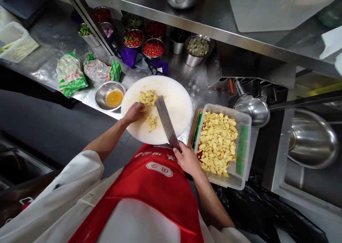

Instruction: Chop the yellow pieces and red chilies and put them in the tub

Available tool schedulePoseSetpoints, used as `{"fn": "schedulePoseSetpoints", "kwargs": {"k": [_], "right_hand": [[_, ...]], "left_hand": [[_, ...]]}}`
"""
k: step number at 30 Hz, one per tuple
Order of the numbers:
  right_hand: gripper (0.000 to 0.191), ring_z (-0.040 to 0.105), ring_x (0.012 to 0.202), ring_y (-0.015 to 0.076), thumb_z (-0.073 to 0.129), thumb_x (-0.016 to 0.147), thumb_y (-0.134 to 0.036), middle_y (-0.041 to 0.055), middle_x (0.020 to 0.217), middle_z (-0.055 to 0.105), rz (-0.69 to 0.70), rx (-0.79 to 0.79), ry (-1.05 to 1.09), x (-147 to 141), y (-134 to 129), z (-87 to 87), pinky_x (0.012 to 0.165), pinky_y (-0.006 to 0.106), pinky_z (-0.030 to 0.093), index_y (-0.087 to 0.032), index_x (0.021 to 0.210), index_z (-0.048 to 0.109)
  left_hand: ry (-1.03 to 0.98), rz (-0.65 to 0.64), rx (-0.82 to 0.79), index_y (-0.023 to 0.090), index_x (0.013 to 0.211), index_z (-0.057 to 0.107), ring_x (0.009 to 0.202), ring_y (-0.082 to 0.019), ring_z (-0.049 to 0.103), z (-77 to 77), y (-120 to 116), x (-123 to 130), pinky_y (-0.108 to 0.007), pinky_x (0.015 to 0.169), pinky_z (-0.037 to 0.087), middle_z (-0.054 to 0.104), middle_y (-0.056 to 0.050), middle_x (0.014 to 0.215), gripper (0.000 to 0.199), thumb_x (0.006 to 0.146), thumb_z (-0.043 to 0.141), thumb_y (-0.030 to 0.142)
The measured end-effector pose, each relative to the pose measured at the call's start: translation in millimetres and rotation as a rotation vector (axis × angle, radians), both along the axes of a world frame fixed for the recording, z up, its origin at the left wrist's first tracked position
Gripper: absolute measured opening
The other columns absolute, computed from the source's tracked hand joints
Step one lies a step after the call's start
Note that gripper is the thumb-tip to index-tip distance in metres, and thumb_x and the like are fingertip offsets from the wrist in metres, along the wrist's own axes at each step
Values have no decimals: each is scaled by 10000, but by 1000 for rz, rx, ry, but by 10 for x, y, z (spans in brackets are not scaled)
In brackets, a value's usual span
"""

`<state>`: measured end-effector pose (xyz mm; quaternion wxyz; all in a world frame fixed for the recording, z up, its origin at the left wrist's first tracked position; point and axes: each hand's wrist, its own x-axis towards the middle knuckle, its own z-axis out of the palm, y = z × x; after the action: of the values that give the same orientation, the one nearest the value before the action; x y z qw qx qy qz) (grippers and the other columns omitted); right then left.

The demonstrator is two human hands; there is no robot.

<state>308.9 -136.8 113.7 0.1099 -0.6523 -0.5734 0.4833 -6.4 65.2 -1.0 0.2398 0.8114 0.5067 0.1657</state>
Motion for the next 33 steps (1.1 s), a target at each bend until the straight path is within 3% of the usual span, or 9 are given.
{"fn": "schedulePoseSetpoints", "kwargs": {"k": [5,9,12,16,21,25,29,33], "right_hand": [[273,677,886,227,446,955,-310,66,974,735,353,-6,32,-60,47,115,795,303,479,-230,1098,664],[257,669,970,223,452,958,-258,87,1032,733,436,-19,-36,-325,169,0,839,289,446,-201,1106,654],[242,669,905,207,441,968,-270,91,976,733,317,-18,-62,-414,261,-125,780,271,439,-176,1063,643],[252,658,751,206,429,969,-325,55,797,712,166,-20,-156,-293,336,-198,668,267,420,-179,1010,632],[279,679,837,227,423,957,-309,68,910,737,209,101,-241,-149,359,-131,717,277,415,-200,1092,641],[286,681,834,227,415,964,-314,65,914,741,234,92,-247,-168,336,-68,728,278,416,-207,1107,638],[276,684,869,230,406,972,-310,77,952,743,272,88,-233,-208,316,-83,737,278,416,-202,1085,633],[255,684,918,230,404,977,-298,80,976,740,292,91,-234,-249,305,-120,757,273,416,-203,1076,618]], "left_hand": [[-26,364,79,213,915,487,876,-232,528,-20,62,-366,-362,762,449,559,-64,903,202,771,628,197],[3,457,101,223,895,472,888,-244,526,-35,68,-495,-392,787,454,552,-64,892,206,786,647,207],[-12,410,119,220,912,483,941,-253,535,-58,-55,-344,-417,826,471,577,-84,961,235,785,680,204],[-77,168,151,195,943,528,1083,-271,540,-75,-406,38,-458,944,485,591,-128,1142,225,807,705,223],[-160,-106,135,181,1124,567,1239,-280,525,-34,-837,227,-461,1043,487,545,-149,1329,326,882,669,374],[-163,-17,116,152,1311,508,1306,-263,511,-19,-905,37,-443,1064,476,507,-169,1427,375,972,519,310],[-27,74,77,165,1177,627,1099,-274,621,-40,-812,-55,-447,934,507,675,-129,1178,260,946,550,253],[27,82,36,177,1042,683,972,-267,644,-45,-719,72,-428,844,496,716,-97,1025,167,928,598,264]]}}
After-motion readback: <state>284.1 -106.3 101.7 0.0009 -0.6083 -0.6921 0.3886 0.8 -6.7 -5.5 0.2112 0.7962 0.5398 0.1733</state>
